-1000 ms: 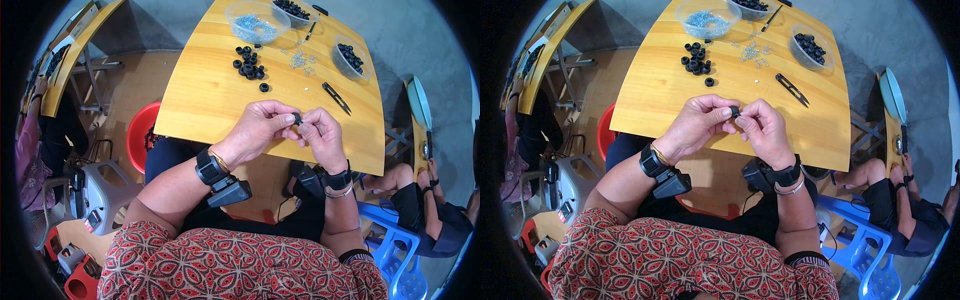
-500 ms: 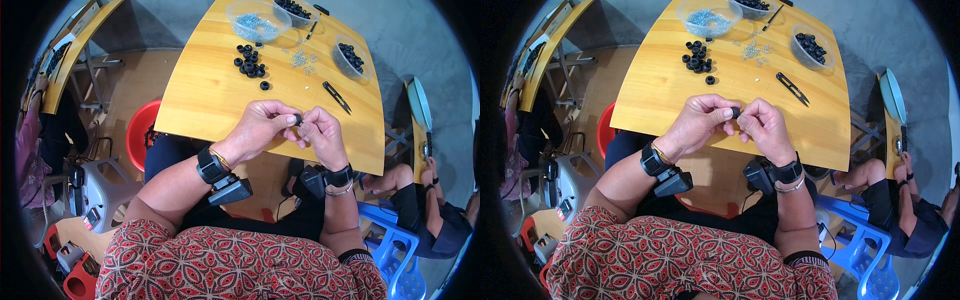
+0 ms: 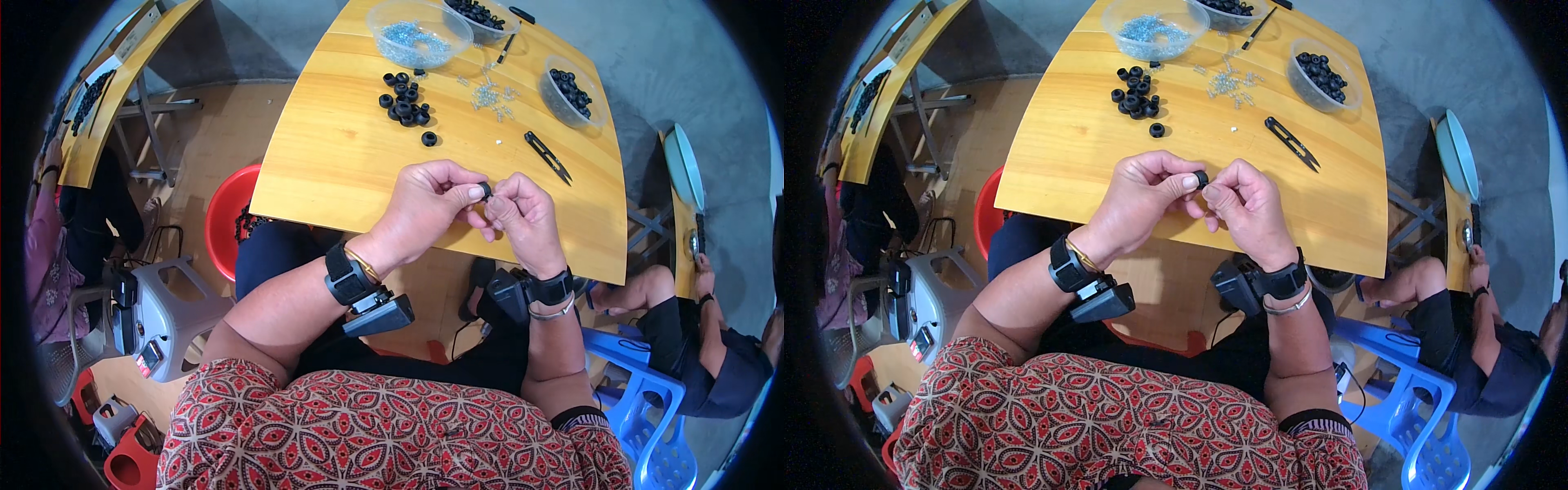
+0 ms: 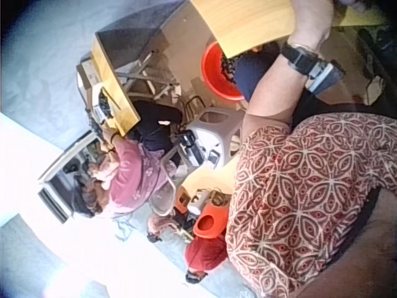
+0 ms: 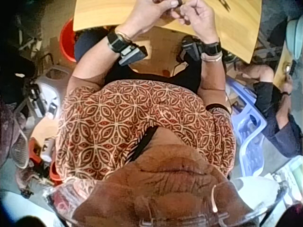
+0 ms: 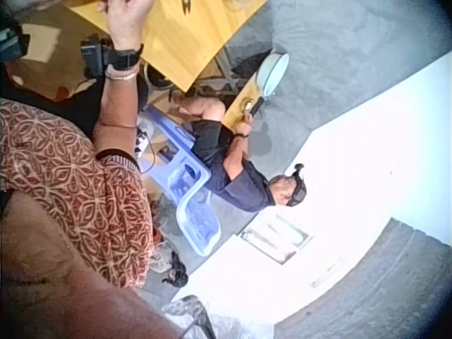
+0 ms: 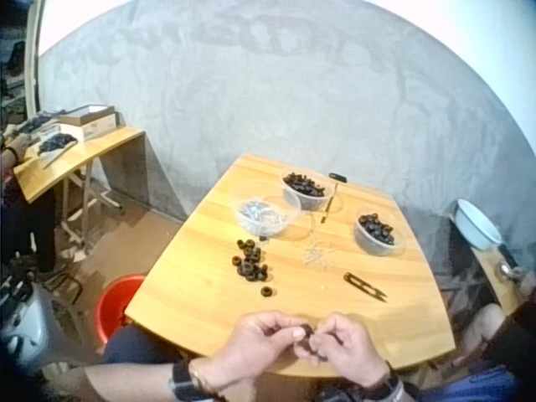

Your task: The recorder is assembling small black rubber or plastic components with tiny metal parts.

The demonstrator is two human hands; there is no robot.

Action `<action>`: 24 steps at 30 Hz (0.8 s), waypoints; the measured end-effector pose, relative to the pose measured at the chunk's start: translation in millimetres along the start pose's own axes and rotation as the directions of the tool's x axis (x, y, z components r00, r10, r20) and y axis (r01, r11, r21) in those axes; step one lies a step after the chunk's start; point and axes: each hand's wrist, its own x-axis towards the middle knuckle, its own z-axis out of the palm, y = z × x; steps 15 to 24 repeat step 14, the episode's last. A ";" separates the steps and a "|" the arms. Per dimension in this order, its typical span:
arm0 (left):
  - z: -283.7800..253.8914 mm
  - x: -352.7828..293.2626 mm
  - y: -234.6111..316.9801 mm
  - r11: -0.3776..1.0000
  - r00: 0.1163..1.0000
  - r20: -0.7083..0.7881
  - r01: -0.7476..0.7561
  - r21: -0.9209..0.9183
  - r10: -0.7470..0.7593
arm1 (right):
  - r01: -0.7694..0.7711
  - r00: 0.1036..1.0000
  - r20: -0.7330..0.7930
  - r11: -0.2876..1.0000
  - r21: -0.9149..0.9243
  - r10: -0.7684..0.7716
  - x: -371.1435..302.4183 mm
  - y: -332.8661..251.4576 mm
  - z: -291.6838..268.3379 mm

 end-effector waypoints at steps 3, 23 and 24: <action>1.7 0.7 -2.6 0.998 1.000 0.004 -0.030 0.063 0.029 | -0.031 1.000 -0.003 1.000 0.002 0.031 -0.8 0.7 -2.7; 2.5 -0.2 -3.5 0.983 0.996 0.056 -0.083 0.165 0.075 | -0.028 1.000 0.010 0.998 0.048 0.027 -4.3 -1.3 -2.2; 2.5 -0.2 -3.5 0.983 0.996 0.056 -0.083 0.165 0.075 | -0.028 1.000 0.010 0.998 0.048 0.027 -4.3 -1.3 -2.2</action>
